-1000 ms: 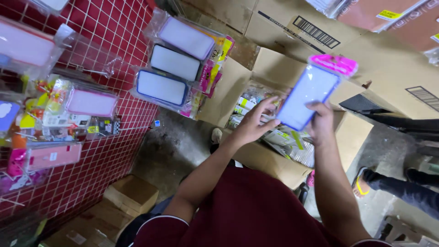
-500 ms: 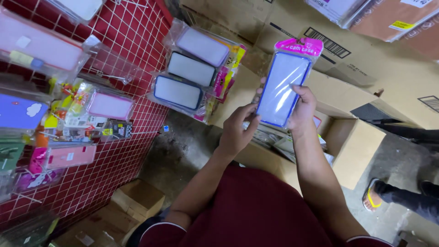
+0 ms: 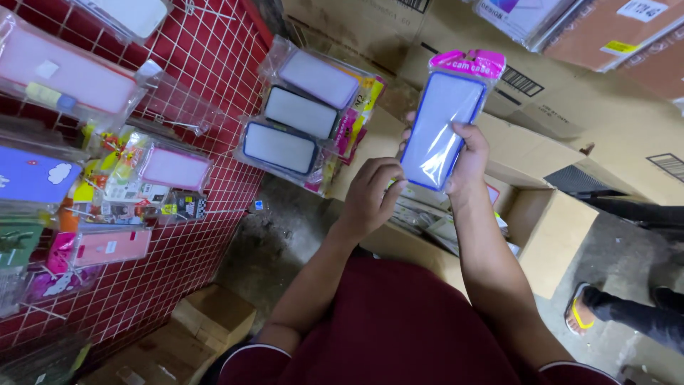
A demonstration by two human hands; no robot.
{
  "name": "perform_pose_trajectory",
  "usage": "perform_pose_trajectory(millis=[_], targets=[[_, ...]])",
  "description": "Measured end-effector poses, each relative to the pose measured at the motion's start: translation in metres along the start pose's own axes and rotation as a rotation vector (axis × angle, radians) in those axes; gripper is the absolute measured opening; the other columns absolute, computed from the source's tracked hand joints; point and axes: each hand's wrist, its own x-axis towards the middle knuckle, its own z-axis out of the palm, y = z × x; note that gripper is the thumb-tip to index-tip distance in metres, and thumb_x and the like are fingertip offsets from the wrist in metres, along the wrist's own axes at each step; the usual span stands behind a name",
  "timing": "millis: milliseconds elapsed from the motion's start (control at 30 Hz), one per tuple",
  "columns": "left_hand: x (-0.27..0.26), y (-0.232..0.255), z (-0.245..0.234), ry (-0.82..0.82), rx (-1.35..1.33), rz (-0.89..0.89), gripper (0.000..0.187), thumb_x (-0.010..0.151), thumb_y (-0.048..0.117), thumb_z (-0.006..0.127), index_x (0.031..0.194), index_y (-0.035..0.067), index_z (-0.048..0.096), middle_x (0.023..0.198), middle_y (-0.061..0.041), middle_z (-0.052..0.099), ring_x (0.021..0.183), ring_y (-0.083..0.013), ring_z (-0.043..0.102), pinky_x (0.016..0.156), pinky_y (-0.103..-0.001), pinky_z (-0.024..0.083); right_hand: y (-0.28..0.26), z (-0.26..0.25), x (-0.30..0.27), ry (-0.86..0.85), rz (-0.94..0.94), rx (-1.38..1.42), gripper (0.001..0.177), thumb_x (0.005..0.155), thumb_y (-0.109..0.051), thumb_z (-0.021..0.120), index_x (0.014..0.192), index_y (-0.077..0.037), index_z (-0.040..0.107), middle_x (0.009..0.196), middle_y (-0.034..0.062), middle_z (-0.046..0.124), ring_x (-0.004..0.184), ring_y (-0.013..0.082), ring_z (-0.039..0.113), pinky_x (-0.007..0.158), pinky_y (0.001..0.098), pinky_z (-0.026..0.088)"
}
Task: Sorting and inspecting various mobile phone cases from a cardboard box.
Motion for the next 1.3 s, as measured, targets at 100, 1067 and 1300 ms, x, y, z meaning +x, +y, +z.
perform_pose_trajectory(millis=[100, 1067, 1300], targets=[[0.014, 0.014, -0.005, -0.047, 0.080, 0.005, 0.030, 0.091, 0.009, 0.074, 0.117, 0.003, 0.059, 0.106, -0.011, 0.064, 0.101, -0.0313, 0.062, 0.090, -0.042, 0.048, 0.000, -0.001, 0.003, -0.026, -0.015, 0.009, 0.077, 0.087, -0.037, 0.062, 0.148, 0.007, 0.046, 0.137, 0.0231, 0.062, 0.114, 0.0371, 0.066, 0.101, 0.0513, 0.054], [-0.013, 0.016, 0.012, -0.018, 0.377, 0.177, 0.030, 0.084, 0.020, 0.083, 0.112, 0.017, 0.072, 0.103, 0.003, 0.064, 0.108, -0.0227, 0.056, 0.100, -0.046, 0.035, 0.006, -0.006, 0.007, 0.098, -0.103, 0.077, 0.067, 0.098, -0.045, 0.050, 0.146, 0.001, 0.050, 0.134, 0.0210, 0.065, 0.114, 0.0380, 0.066, 0.099, 0.0553, 0.054], [-0.022, 0.012, 0.010, -0.040, 0.336, 0.344, 0.018, 0.080, 0.008, 0.077, 0.094, 0.017, 0.069, 0.109, 0.001, 0.065, 0.109, -0.0232, 0.058, 0.100, -0.046, 0.038, 0.001, -0.009, 0.007, 0.192, -0.089, 0.194, 0.065, 0.100, -0.044, 0.040, 0.144, 0.002, 0.051, 0.131, 0.0228, 0.066, 0.112, 0.0397, 0.067, 0.099, 0.0565, 0.055]])
